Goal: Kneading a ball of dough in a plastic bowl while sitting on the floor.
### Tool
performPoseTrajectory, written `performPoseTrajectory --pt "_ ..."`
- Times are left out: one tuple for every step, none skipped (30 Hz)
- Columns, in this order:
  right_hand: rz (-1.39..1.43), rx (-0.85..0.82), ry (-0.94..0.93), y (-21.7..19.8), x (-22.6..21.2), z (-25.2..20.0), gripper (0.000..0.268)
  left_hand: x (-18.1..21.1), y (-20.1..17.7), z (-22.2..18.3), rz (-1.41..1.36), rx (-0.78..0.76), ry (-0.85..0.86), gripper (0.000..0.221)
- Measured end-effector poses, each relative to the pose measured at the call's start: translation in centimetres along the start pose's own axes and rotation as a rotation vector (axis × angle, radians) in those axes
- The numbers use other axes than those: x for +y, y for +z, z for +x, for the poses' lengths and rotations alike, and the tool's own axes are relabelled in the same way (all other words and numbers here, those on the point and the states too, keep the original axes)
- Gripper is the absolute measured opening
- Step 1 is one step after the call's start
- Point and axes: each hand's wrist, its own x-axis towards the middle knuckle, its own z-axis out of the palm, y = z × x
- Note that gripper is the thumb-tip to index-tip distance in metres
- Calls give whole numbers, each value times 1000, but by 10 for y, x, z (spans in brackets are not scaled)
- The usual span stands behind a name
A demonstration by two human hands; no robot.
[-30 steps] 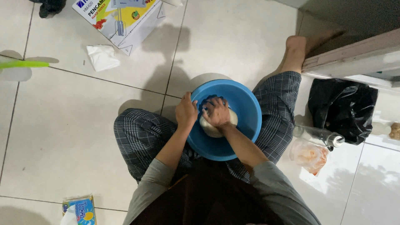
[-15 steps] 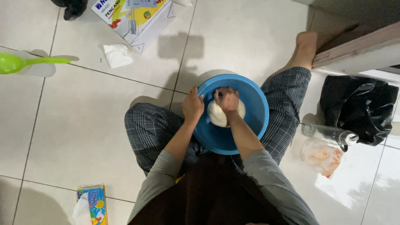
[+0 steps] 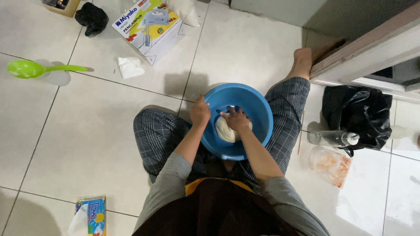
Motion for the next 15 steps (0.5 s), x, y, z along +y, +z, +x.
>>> performPoseTrajectory --pt "-3 1 6 10 21 1 74 -5 4 2 -5 -4 3 47" --pt "21 -14 -56 20 41 3 79 -10 8 4 8 -7 -10 48" --pt "41 -25 -114 28 65 5 85 -12 15 8 16 -9 -18 48" --pt "35 -20 -104 25 74 -5 85 -10 12 7 6 -13 -10 48" --pt "64 -77 -146 20 84 -15 96 -8 10 6 -13 -23 -14 49" --pt "95 -133 -187 16 94 -24 115 -6 8 5 -32 -34 -17 50" --pt "81 -130 -185 13 96 -32 115 -4 9 5 -46 -30 -18 50" --pt "57 -119 -210 10 97 -39 117 -2 11 5 -14 -22 -19 50" --pt "42 -109 -243 12 91 -43 130 -6 7 7 30 -11 -22 50" --pt "39 -108 -248 10 85 -57 130 -8 7 3 28 -5 -24 50" --pt "55 -27 -256 6 79 -68 123 -9 6 1 43 4 -13 49" --pt "72 53 -264 2 74 -79 118 -9 5 0 59 14 -2 48" --pt "67 47 -266 4 67 -87 118 -7 1 -2 55 13 -8 48" --pt "64 207 -386 6 62 -93 103 -6 -2 -3 78 10 -20 48" --pt "63 368 -501 9 57 -101 91 -3 -4 -5 100 3 -28 49"
